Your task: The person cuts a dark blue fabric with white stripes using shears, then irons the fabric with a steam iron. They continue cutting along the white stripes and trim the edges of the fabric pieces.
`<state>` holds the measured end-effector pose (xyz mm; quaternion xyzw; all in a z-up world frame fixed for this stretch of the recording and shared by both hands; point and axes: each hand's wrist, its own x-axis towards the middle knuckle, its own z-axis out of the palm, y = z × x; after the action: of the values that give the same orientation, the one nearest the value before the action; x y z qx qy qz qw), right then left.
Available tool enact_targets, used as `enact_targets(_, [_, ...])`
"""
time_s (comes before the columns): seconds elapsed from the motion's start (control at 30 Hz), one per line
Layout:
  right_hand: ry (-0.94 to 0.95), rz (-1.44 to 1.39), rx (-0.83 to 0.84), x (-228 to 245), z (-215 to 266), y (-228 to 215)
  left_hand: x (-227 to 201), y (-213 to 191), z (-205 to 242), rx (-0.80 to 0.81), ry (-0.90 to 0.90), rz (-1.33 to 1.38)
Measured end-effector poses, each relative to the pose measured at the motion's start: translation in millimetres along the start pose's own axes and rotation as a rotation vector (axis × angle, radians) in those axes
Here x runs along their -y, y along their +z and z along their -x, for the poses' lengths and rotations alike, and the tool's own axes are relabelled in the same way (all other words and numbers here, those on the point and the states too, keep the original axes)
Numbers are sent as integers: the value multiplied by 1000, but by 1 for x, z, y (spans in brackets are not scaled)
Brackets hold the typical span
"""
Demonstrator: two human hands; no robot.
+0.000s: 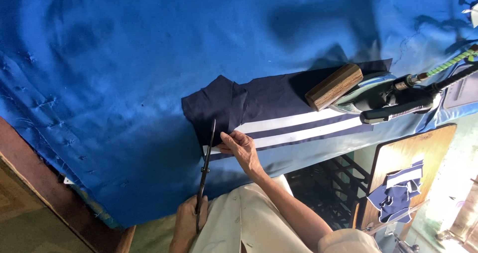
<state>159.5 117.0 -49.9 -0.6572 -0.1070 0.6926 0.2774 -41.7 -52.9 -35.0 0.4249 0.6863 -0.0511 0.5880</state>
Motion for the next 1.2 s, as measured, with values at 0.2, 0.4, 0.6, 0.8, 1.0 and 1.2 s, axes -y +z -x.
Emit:
enact_targets(0.2, [-4,5,4,2,1,2,-28,-13,0,92,-155,62])
enact_targets(0.4, [33,19,3,9,3,2,-38,-4,-21,57,-5,24])
enact_targets(0.6, [24,-35,40,7,0,-1,-33,2,-20,-85,-5,8])
enact_targets(0.8, [58,-40,36,9,-1,-2,-76,-20,-28,39,-52,60])
enact_targets(1.0, [61,-36,41,13,1,-3,-62,-6,-38,-79,-74,-3])
enact_targets(1.2, [69,-25,34,10,-2,-4,-78,-10,-53,19,-183,6])
